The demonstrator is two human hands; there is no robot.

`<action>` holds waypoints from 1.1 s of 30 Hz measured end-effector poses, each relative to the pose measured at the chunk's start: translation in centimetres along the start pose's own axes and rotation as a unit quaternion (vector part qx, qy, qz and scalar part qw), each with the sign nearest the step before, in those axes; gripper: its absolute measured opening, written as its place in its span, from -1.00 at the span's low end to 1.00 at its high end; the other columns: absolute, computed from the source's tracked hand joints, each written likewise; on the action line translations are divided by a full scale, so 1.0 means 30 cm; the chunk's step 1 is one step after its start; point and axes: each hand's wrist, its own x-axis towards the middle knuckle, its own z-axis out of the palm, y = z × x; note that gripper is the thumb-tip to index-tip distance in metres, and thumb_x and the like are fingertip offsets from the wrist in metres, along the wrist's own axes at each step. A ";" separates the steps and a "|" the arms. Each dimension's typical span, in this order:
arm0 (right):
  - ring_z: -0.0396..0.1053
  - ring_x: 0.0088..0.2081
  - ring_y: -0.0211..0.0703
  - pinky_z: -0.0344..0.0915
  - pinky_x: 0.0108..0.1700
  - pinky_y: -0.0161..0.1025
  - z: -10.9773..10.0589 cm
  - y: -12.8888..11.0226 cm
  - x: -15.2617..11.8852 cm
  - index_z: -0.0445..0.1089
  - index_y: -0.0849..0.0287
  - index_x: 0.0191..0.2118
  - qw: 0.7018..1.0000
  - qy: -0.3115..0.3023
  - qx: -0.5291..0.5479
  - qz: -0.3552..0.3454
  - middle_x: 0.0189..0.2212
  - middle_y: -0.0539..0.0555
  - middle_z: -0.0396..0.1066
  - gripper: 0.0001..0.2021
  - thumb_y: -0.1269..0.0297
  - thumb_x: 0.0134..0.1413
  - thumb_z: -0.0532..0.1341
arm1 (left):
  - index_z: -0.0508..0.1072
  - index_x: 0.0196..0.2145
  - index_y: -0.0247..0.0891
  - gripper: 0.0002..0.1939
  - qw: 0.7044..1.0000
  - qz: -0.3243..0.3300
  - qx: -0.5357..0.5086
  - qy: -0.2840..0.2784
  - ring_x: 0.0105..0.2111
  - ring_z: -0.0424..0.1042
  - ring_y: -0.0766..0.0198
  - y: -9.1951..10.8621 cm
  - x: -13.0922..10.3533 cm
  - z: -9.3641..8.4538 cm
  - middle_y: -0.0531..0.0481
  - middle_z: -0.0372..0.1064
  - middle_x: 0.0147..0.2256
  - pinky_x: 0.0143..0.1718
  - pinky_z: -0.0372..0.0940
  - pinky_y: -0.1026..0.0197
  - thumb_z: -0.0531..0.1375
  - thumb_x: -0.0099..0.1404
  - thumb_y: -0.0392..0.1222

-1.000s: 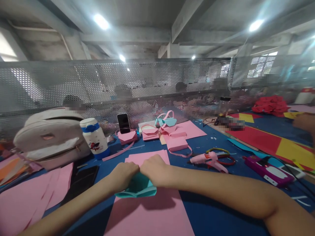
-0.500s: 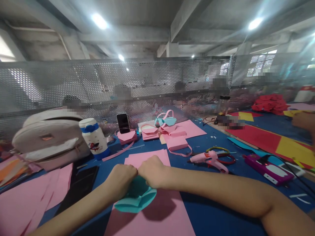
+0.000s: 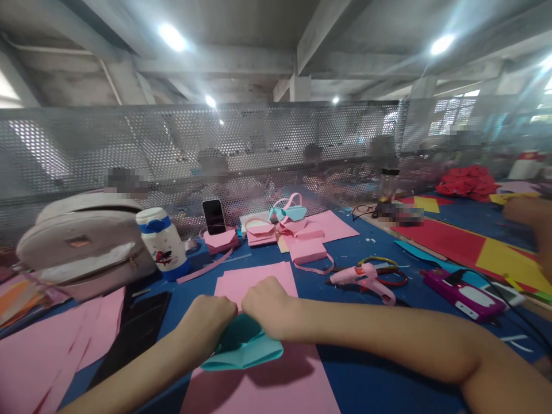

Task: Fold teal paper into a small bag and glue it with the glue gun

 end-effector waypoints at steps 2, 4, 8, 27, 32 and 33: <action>0.56 -0.17 0.17 0.33 -0.30 -0.18 0.000 0.001 0.003 0.52 0.32 -0.28 1.000 0.002 0.000 0.004 -0.30 0.30 0.59 -0.73 0.62 -0.22 0.36 | 0.58 -0.30 -0.36 -0.73 1.000 -0.005 -0.005 0.009 -0.20 0.60 -0.19 0.001 -0.006 0.000 -0.37 0.59 -0.27 -0.25 0.43 0.00 0.20 0.09 -0.58; 0.57 -0.18 0.18 0.33 -0.30 -0.18 0.003 0.005 0.007 0.52 0.31 -0.32 1.000 0.007 0.002 0.006 -0.32 0.30 0.60 -0.77 0.63 -0.21 0.34 | 0.59 -0.30 -0.40 -0.70 1.000 -0.010 -0.015 0.024 -0.20 0.59 -0.23 -0.012 -0.008 0.005 -0.42 0.58 -0.28 -0.26 0.43 -0.04 0.11 0.14 -0.59; 0.58 -0.20 0.16 0.31 -0.34 -0.20 0.005 0.029 -0.007 0.55 0.29 -0.31 1.000 0.022 0.012 0.013 -0.31 0.31 0.60 -0.83 0.59 -0.05 0.27 | 0.60 -0.26 -0.37 -0.67 0.996 0.005 -0.071 0.063 -0.17 0.59 -0.18 -0.097 -0.001 0.013 -0.35 0.60 -0.25 -0.19 0.43 -0.07 0.09 0.18 -0.56; 0.56 -0.24 0.09 0.36 -0.31 -0.18 -0.012 0.115 -0.020 0.38 0.24 0.06 0.989 0.011 0.141 0.049 -0.31 0.18 0.61 -0.64 0.21 0.22 0.14 | 0.53 -0.27 -0.14 -0.58 0.901 0.241 -0.074 0.354 -0.22 0.46 0.23 -0.138 -0.044 0.027 0.02 0.47 -0.25 0.29 -0.08 -0.19 -0.01 0.33 -0.57; 0.33 0.14 0.02 0.35 0.00 -0.11 0.017 0.158 -0.046 0.16 0.10 0.27 0.975 0.166 0.143 -0.040 0.19 0.19 0.32 -0.55 0.36 0.29 0.11 | 0.52 -0.46 -0.18 -0.64 0.889 0.231 -0.114 0.379 0.05 0.33 0.11 -0.220 -0.038 0.015 -0.06 0.37 0.05 0.18 0.10 -0.11 0.08 0.25 -0.57; 0.26 0.19 0.03 0.31 0.06 -0.08 0.025 0.164 -0.045 0.20 0.11 0.24 0.969 0.201 0.125 -0.068 0.24 0.20 0.24 -0.55 0.43 0.26 0.14 | 0.52 -0.48 -0.19 -0.66 0.891 0.225 -0.124 0.375 0.08 0.30 0.08 -0.231 -0.040 0.009 -0.05 0.35 0.08 0.15 0.14 -0.09 0.11 0.22 -0.58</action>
